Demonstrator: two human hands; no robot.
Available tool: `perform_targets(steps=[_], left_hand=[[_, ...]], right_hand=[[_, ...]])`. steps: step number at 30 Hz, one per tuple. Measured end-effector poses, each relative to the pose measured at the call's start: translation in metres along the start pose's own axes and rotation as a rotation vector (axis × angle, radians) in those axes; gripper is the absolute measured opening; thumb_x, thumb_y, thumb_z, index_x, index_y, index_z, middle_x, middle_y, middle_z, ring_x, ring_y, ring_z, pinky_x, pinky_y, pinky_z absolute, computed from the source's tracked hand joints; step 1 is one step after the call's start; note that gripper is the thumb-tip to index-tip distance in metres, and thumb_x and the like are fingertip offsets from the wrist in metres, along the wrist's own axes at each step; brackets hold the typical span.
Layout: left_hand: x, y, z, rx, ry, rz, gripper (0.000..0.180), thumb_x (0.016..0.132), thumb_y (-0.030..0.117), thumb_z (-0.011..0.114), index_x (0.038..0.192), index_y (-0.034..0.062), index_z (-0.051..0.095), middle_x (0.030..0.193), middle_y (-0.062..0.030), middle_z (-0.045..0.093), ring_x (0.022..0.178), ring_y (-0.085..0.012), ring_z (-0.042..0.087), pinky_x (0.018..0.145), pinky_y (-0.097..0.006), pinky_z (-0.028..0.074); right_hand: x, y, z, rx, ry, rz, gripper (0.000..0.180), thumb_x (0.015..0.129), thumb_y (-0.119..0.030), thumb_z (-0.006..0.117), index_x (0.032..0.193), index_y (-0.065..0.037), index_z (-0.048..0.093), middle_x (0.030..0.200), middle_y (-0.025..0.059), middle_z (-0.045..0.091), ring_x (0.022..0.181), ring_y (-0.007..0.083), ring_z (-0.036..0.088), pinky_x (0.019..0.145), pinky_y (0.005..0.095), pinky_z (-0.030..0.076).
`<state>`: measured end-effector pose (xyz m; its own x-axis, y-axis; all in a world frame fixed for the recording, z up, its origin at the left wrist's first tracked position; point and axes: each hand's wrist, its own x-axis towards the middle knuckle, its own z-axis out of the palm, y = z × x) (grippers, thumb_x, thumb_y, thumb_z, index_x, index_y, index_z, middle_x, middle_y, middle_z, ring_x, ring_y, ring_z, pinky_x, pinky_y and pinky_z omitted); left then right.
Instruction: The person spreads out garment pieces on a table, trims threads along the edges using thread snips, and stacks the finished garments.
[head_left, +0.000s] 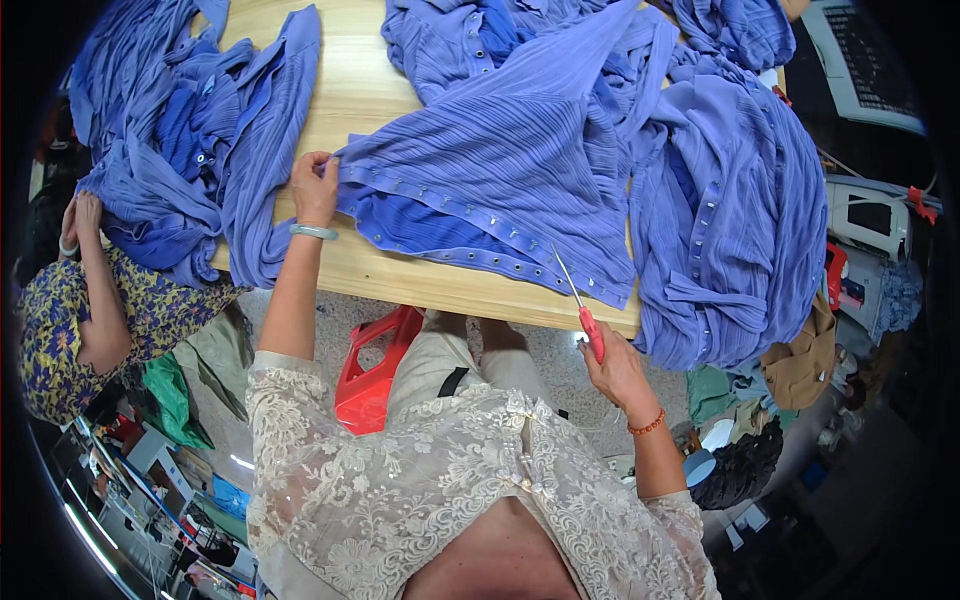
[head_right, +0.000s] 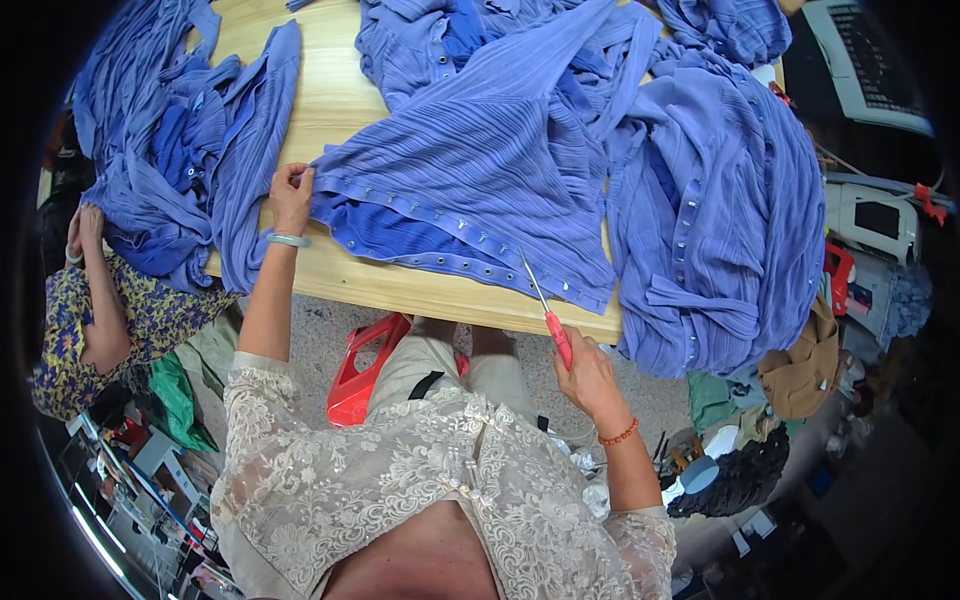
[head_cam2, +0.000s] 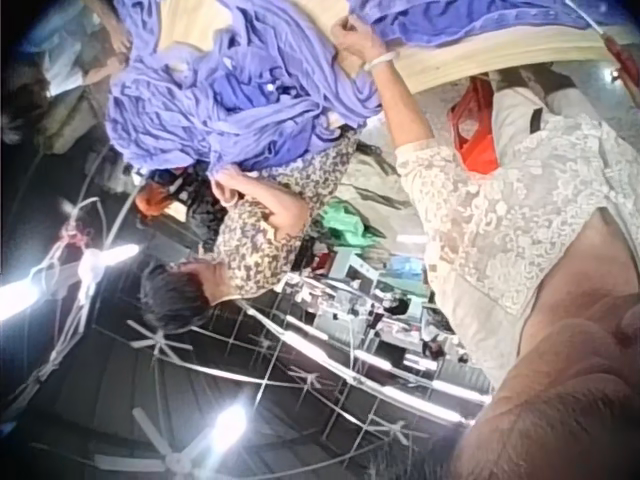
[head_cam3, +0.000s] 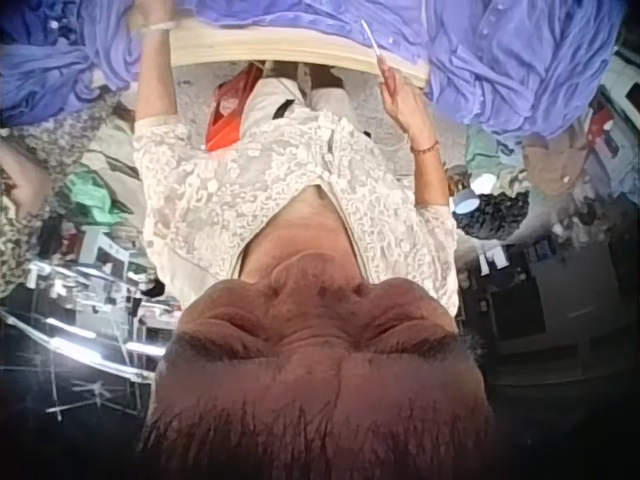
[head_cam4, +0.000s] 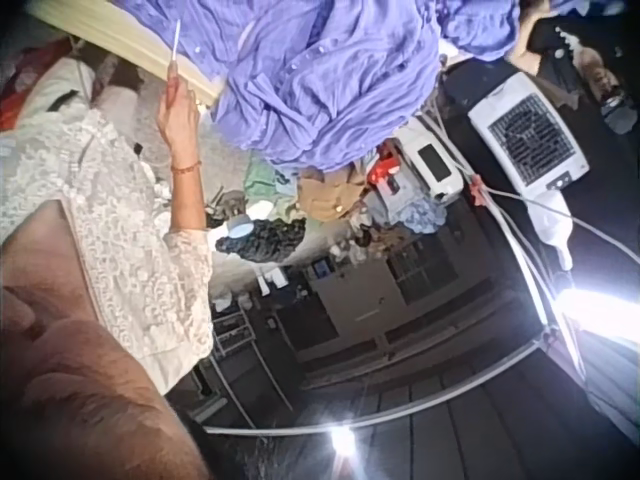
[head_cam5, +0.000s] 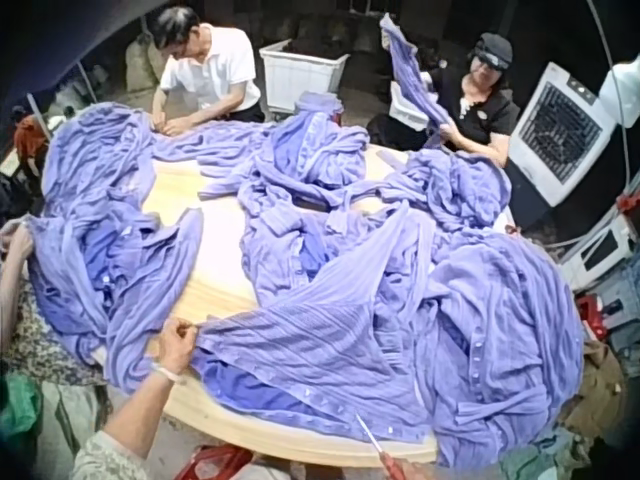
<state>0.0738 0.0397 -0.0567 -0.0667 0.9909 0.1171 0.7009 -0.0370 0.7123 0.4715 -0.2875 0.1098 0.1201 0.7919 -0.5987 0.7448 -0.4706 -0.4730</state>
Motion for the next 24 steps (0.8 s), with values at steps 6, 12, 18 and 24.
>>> perform_targets(steps=[6,12,18,24], left_hand=[[-0.009,0.035,-0.001,0.022,-0.098,-0.006,0.062,0.074,0.018,0.079,0.126,-0.0002,0.049,0.083,-0.0088,0.060,0.075,-0.0188,0.058,0.069,-0.033,0.049],[-0.013,0.050,-0.001,0.162,-0.136,0.061,0.049,0.076,0.009,0.073,0.120,0.0008,0.054,0.083,-0.0120,0.060,0.083,-0.0288,0.059,0.076,-0.040,0.047],[-0.075,0.133,0.007,-0.032,-0.099,0.393,0.013,0.074,0.013,0.075,0.080,0.0100,0.064,0.073,-0.0049,0.061,0.072,-0.0238,0.057,0.070,-0.038,0.043],[-0.160,0.159,0.062,0.106,-0.265,0.283,0.027,0.069,0.028,0.080,0.082,0.0113,0.063,0.083,-0.0026,0.057,0.085,-0.0242,0.051,0.074,-0.039,0.033]], right_hand=[[0.004,-0.005,-0.003,-0.021,-0.023,0.009,0.035,0.089,-0.019,0.061,0.121,-0.007,0.052,0.091,0.0240,0.061,0.088,0.0434,0.060,0.078,0.0500,0.048],[0.008,-0.005,-0.004,-0.022,-0.029,-0.009,0.035,0.089,-0.019,0.060,0.121,-0.007,0.052,0.092,0.0242,0.061,0.088,0.0431,0.060,0.078,0.0503,0.048],[0.002,0.001,-0.007,0.000,-0.035,0.027,0.035,0.089,-0.019,0.060,0.121,-0.007,0.052,0.092,0.0249,0.061,0.089,0.0434,0.060,0.078,0.0506,0.048],[0.004,-0.001,-0.008,0.012,-0.005,-0.029,0.037,0.088,-0.017,0.061,0.122,-0.006,0.052,0.092,0.0253,0.061,0.089,0.0433,0.060,0.078,0.0507,0.047]])
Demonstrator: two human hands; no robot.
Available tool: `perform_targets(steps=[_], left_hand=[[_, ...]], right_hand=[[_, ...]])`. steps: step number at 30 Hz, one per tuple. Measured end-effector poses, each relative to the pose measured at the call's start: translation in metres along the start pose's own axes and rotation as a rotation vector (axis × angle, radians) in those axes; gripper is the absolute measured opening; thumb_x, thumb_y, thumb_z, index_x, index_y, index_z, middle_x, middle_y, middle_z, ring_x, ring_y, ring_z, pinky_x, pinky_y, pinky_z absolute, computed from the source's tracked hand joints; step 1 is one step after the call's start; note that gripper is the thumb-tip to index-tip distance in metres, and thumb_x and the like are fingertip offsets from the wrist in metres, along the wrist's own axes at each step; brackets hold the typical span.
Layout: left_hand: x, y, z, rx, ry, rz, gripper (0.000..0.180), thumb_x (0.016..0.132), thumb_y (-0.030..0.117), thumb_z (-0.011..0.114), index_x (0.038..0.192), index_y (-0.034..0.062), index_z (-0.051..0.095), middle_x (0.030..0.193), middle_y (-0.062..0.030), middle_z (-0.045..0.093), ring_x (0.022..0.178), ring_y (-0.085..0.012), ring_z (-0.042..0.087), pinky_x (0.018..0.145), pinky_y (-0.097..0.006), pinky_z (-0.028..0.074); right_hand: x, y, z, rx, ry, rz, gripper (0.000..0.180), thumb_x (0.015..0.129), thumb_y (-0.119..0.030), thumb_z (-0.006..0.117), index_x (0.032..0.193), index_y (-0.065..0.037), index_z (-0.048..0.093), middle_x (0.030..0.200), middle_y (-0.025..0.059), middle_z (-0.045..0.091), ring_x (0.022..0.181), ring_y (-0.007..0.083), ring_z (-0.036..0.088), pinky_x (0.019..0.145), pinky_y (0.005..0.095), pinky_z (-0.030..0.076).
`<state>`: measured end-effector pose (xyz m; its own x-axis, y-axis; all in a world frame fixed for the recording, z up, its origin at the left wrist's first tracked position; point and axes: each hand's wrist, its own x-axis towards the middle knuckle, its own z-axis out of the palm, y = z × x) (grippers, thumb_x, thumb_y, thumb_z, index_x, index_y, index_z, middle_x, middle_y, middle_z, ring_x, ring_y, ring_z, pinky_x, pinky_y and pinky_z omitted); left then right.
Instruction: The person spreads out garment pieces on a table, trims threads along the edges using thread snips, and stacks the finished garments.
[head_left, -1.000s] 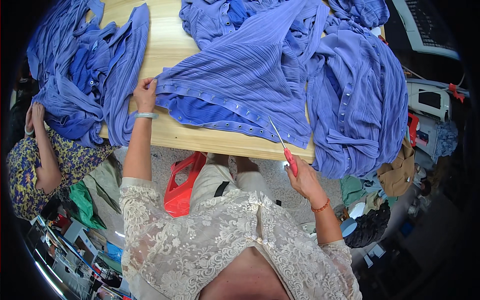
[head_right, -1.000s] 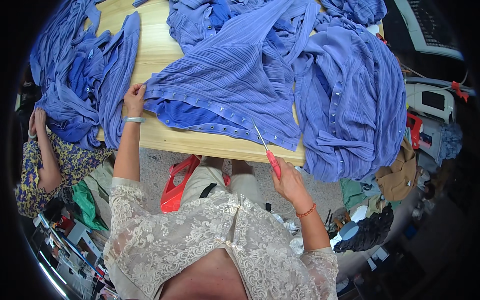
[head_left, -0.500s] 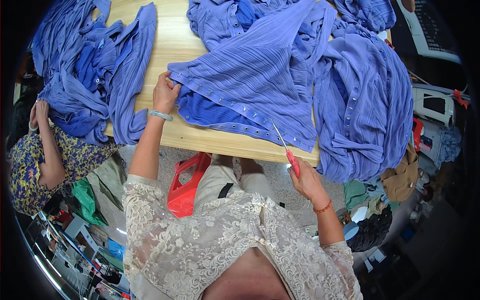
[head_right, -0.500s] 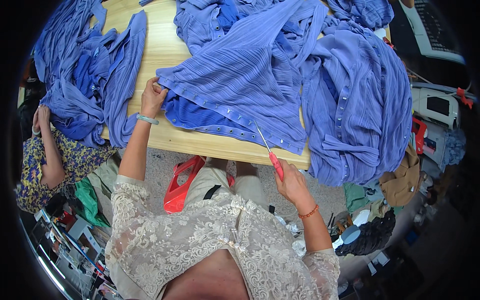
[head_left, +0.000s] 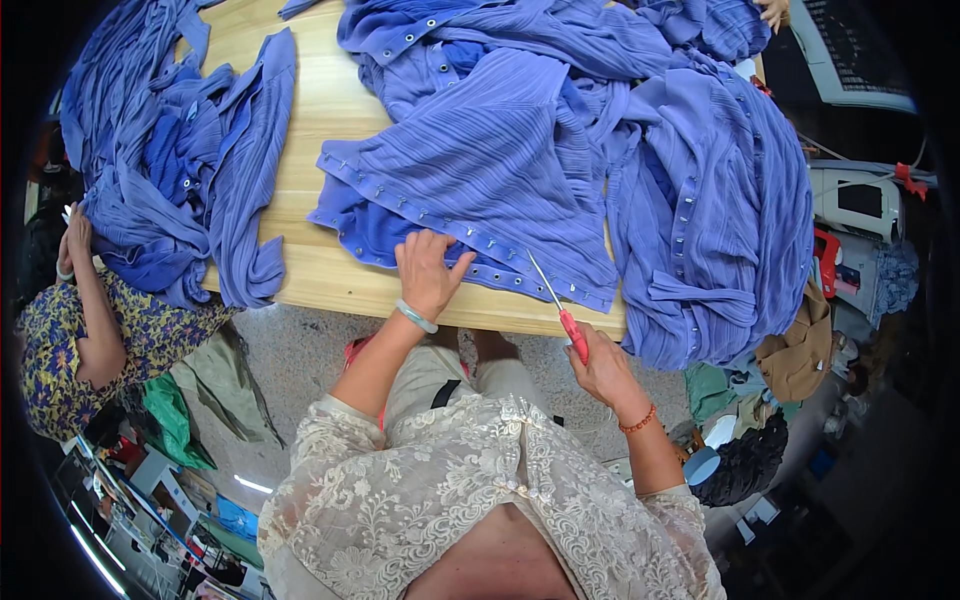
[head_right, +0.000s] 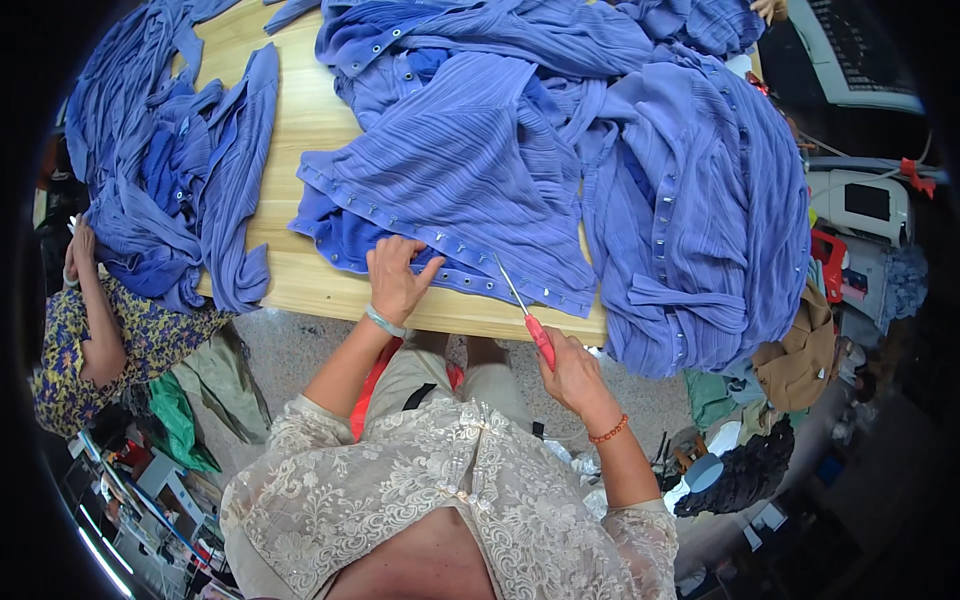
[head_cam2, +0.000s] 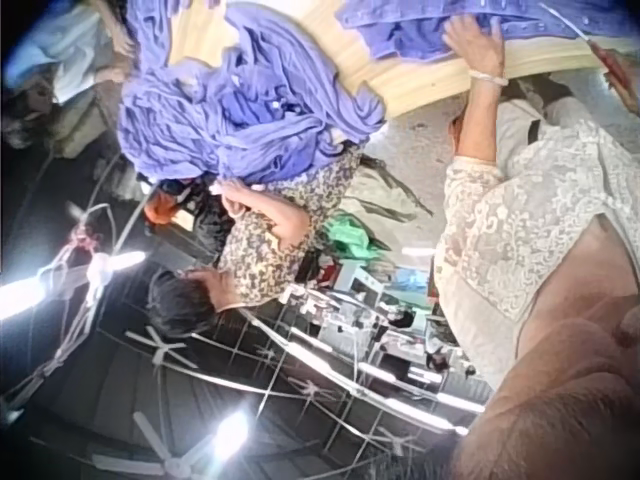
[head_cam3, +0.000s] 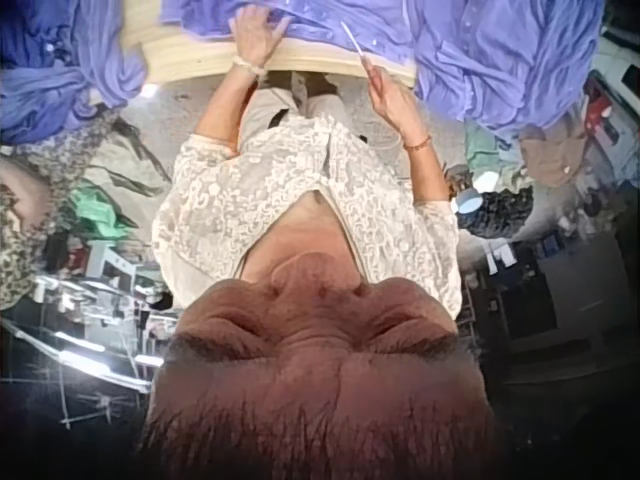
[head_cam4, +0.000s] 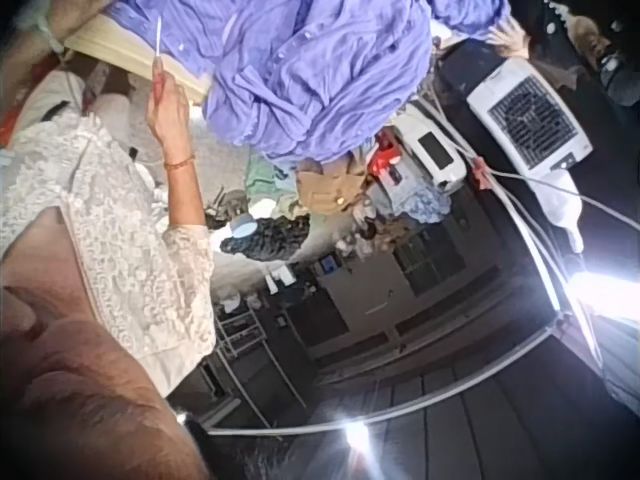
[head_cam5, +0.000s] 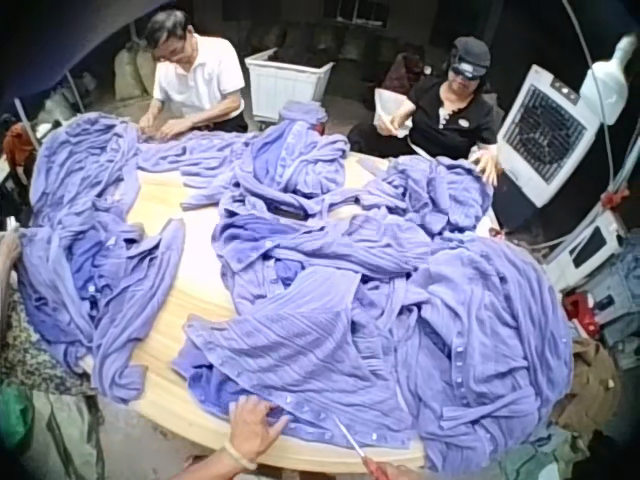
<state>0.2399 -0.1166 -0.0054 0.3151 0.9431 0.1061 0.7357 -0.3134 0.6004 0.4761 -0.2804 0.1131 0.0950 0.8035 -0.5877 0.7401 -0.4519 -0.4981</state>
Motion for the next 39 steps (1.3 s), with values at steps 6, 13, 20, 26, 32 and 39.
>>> perform_targets(steps=[6,13,20,26,32,39], left_hand=[[-0.002,0.006,0.019,0.020,0.035,-0.079,0.017,0.074,0.019,0.075,0.083,0.0122,0.063,0.083,-0.0025,0.056,0.085,-0.0244,0.051,0.075,-0.039,0.033],[-0.004,0.004,0.021,-0.022,0.094,-0.009,0.009,0.078,0.013,0.070,0.082,0.0122,0.062,0.083,-0.0027,0.058,0.084,-0.0247,0.052,0.074,-0.039,0.034],[-0.029,-0.004,-0.047,-0.281,-0.223,0.049,0.006,0.079,0.007,0.064,0.079,0.0099,0.059,0.078,-0.0054,0.055,0.079,-0.0257,0.053,0.073,-0.039,0.035],[-0.004,-0.077,-0.101,0.383,-0.003,-0.012,0.034,0.073,0.005,0.068,0.105,0.0079,0.057,0.105,-0.0121,0.057,0.103,-0.0319,0.051,0.087,-0.045,0.037],[0.065,-0.114,-0.118,0.596,-0.366,0.076,0.114,0.062,0.009,0.078,0.154,0.0148,0.011,0.159,-0.0174,0.013,0.147,-0.0378,0.011,0.115,-0.060,0.009],[0.127,-0.129,-0.099,0.489,-0.429,0.225,0.096,0.063,0.011,0.077,0.146,0.0070,0.029,0.132,-0.0229,0.048,0.130,-0.0404,0.040,0.109,-0.060,0.027]], right_hand=[[-0.006,0.010,0.000,0.011,0.010,0.006,0.037,0.088,-0.016,0.061,0.122,-0.005,0.052,0.091,0.0250,0.061,0.088,0.0430,0.060,0.078,0.0506,0.047],[-0.003,0.016,0.000,-0.009,-0.016,-0.027,0.035,0.089,-0.018,0.061,0.120,-0.005,0.051,0.090,0.0233,0.061,0.087,0.0427,0.060,0.077,0.0488,0.047],[-0.003,0.021,-0.005,0.017,-0.013,-0.011,0.036,0.089,-0.017,0.061,0.121,-0.005,0.051,0.090,0.0233,0.061,0.088,0.0427,0.060,0.077,0.0491,0.047],[-0.002,0.028,-0.005,-0.001,-0.023,0.018,0.039,0.087,-0.016,0.061,0.124,-0.006,0.052,0.097,0.0250,0.062,0.093,0.0432,0.059,0.082,0.0497,0.048],[0.011,0.020,-0.012,-0.008,0.019,-0.050,0.036,0.087,-0.015,0.060,0.122,-0.007,0.053,0.094,0.0244,0.062,0.090,0.0429,0.059,0.079,0.0503,0.048],[0.018,0.023,0.001,-0.057,0.052,-0.142,0.041,0.086,-0.018,0.061,0.123,-0.006,0.053,0.095,0.0250,0.063,0.091,0.0438,0.060,0.080,0.0520,0.047]])
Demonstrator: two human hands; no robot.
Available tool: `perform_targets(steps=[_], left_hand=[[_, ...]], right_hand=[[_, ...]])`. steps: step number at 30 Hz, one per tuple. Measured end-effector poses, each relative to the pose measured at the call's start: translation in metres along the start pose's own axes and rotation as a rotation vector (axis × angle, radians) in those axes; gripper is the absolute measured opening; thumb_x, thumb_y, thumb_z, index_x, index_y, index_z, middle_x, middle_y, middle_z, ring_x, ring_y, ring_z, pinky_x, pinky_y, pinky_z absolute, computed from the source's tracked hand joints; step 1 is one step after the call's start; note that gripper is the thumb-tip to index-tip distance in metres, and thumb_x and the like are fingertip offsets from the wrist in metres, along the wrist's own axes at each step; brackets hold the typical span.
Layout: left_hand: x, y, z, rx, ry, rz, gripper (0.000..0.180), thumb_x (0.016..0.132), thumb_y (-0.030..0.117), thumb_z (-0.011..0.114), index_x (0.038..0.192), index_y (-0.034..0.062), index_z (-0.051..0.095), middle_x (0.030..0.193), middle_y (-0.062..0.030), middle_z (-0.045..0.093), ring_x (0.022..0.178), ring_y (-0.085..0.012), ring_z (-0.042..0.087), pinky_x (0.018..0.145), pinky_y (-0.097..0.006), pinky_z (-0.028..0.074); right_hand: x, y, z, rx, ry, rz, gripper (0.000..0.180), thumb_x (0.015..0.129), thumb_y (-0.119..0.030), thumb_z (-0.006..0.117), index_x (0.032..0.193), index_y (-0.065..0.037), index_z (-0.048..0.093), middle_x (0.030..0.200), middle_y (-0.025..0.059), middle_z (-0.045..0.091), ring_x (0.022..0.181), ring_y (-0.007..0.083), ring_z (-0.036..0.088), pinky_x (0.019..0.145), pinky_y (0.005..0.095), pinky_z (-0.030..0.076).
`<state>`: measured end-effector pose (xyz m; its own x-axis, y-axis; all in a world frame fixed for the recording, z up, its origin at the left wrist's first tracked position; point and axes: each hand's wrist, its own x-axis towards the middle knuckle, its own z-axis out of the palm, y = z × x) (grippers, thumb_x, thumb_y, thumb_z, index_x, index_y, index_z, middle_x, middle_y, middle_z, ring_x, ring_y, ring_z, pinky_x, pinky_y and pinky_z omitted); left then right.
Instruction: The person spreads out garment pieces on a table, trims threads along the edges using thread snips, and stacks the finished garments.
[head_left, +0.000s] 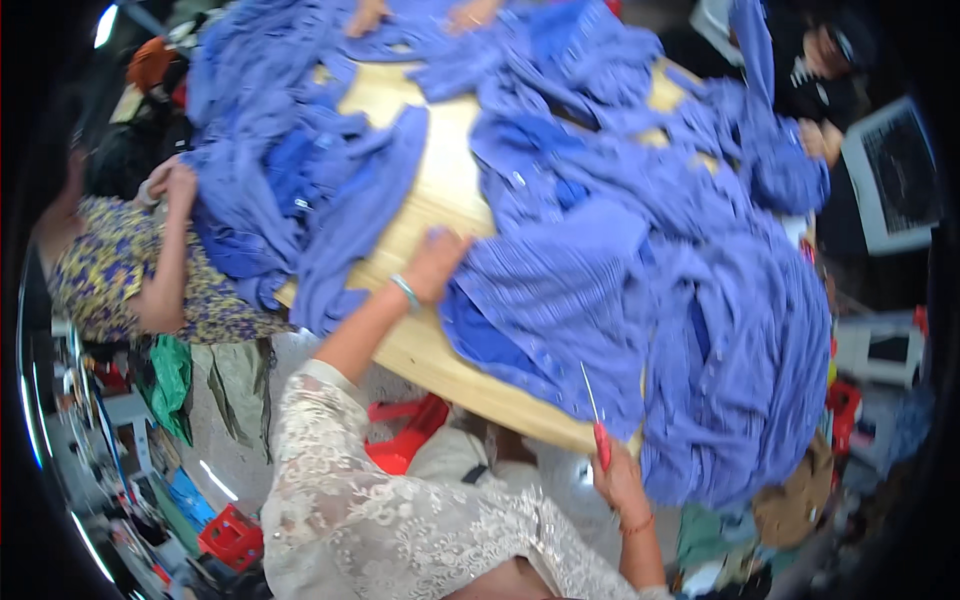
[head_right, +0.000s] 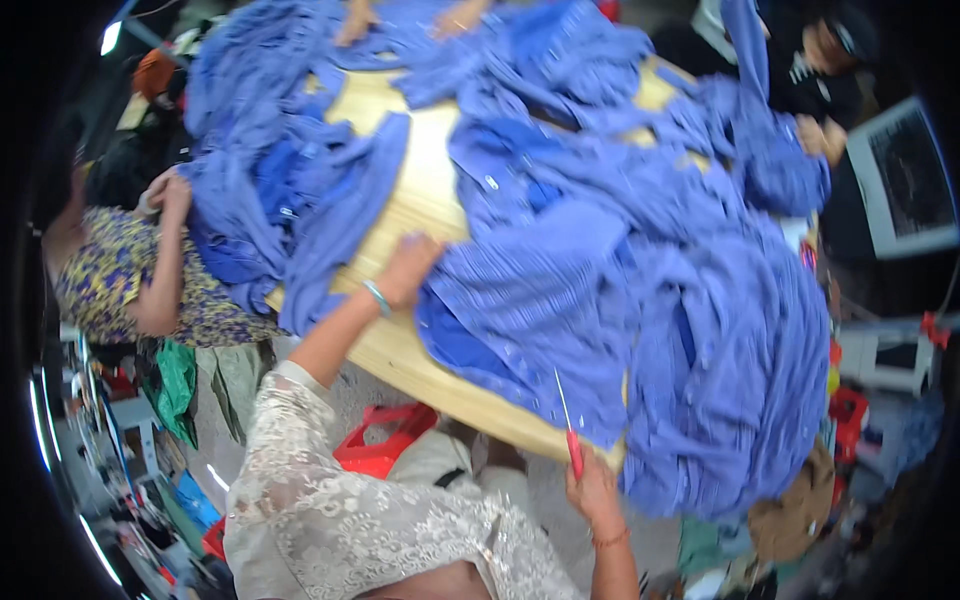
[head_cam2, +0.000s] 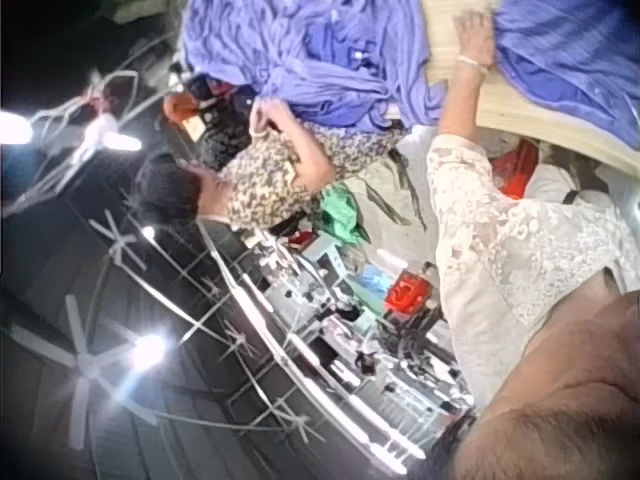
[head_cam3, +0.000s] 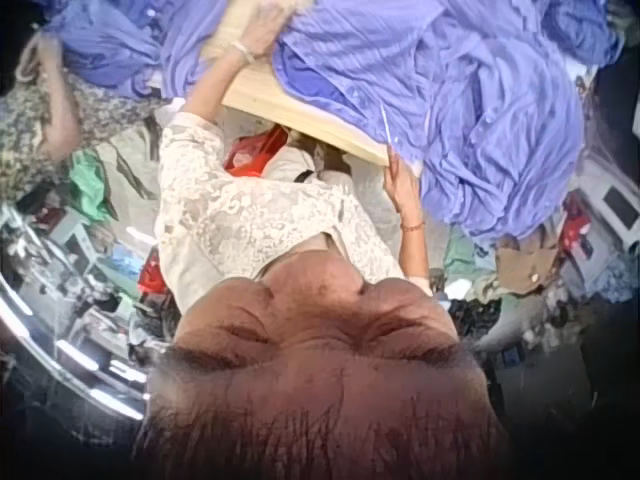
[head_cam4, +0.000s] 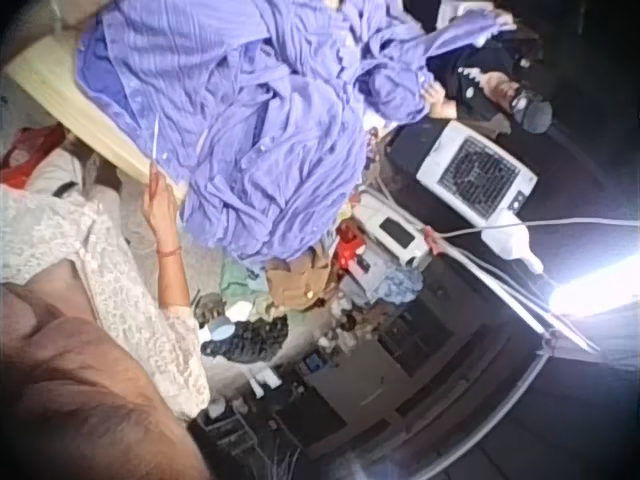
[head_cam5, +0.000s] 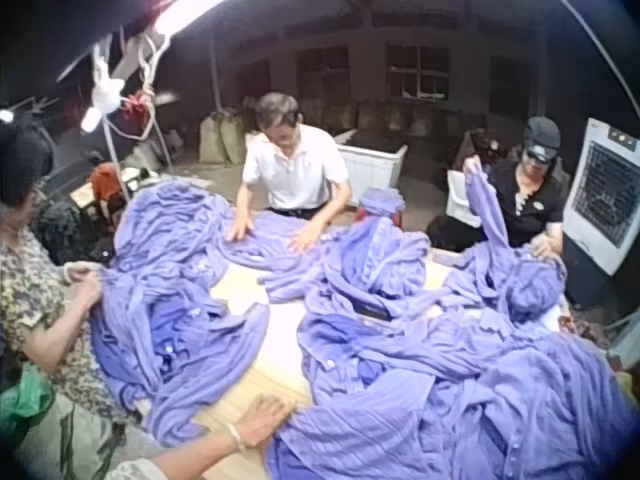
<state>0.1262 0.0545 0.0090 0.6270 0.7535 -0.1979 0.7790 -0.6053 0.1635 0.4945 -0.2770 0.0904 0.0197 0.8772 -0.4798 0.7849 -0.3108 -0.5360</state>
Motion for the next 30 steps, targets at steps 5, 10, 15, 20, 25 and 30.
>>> perform_targets(steps=[5,10,15,20,25,30], left_hand=[[-0.015,0.042,0.026,0.006,0.224,-0.089,0.034,0.070,0.007,0.062,0.103,0.0041,0.056,0.091,-0.0157,0.061,0.090,-0.0348,0.059,0.089,-0.048,0.043],[-0.042,0.058,-0.073,-0.043,0.270,-0.070,0.032,0.062,0.001,0.066,0.093,0.0040,0.057,0.082,-0.0159,0.058,0.082,-0.0366,0.059,0.072,-0.045,0.047],[-0.095,0.149,-0.248,-0.062,0.591,0.274,0.028,0.066,0.005,0.065,0.092,0.0034,0.057,0.072,-0.0107,0.052,0.070,-0.0310,0.054,0.063,-0.042,0.041],[-0.147,0.228,-0.338,0.005,0.635,0.583,0.038,0.067,0.010,0.068,0.102,-0.0022,0.058,0.072,-0.0087,0.050,0.061,-0.0252,0.050,0.057,-0.039,0.037],[-0.208,0.269,-0.373,0.006,0.831,0.534,0.031,0.085,0.016,0.057,0.105,-0.0071,0.054,0.083,-0.0191,0.057,0.069,-0.0306,0.054,0.081,-0.060,0.048],[-0.234,0.236,-0.373,0.218,1.183,0.437,0.018,0.088,0.008,0.053,0.098,-0.0063,0.055,0.090,-0.0178,0.063,0.084,-0.0300,0.061,0.084,-0.041,0.050]], right_hand=[[-0.014,-0.010,0.001,-0.034,-0.060,0.075,0.042,0.086,-0.020,0.061,0.125,-0.007,0.053,0.094,0.0266,0.063,0.090,0.0448,0.061,0.081,0.0536,0.047],[-0.017,-0.039,-0.007,-0.031,-0.112,-0.128,0.041,0.084,-0.019,0.061,0.123,-0.010,0.054,0.092,0.0234,0.063,0.088,0.0429,0.061,0.078,0.0520,0.048],[0.008,-0.074,0.009,0.034,-0.151,-0.513,0.047,0.081,-0.016,0.062,0.126,-0.008,0.051,0.102,0.0218,0.063,0.093,0.0423,0.060,0.080,0.0496,0.048],[0.035,-0.124,0.008,-0.003,-0.095,-0.591,0.050,0.085,-0.020,0.060,0.131,-0.004,0.049,0.101,0.0219,0.065,0.095,0.0391,0.062,0.080,0.0479,0.050],[0.044,-0.134,0.028,0.281,0.150,-0.826,0.039,0.097,-0.020,0.043,0.132,-0.002,0.049,0.127,0.0218,0.057,0.119,0.0381,0.053,0.102,0.0435,0.039],[0.003,-0.155,-0.033,0.255,0.292,-0.774,0.041,0.094,-0.022,0.051,0.130,-0.003,0.053,0.131,0.0183,0.055,0.122,0.0366,0.050,0.105,0.0440,0.038]])
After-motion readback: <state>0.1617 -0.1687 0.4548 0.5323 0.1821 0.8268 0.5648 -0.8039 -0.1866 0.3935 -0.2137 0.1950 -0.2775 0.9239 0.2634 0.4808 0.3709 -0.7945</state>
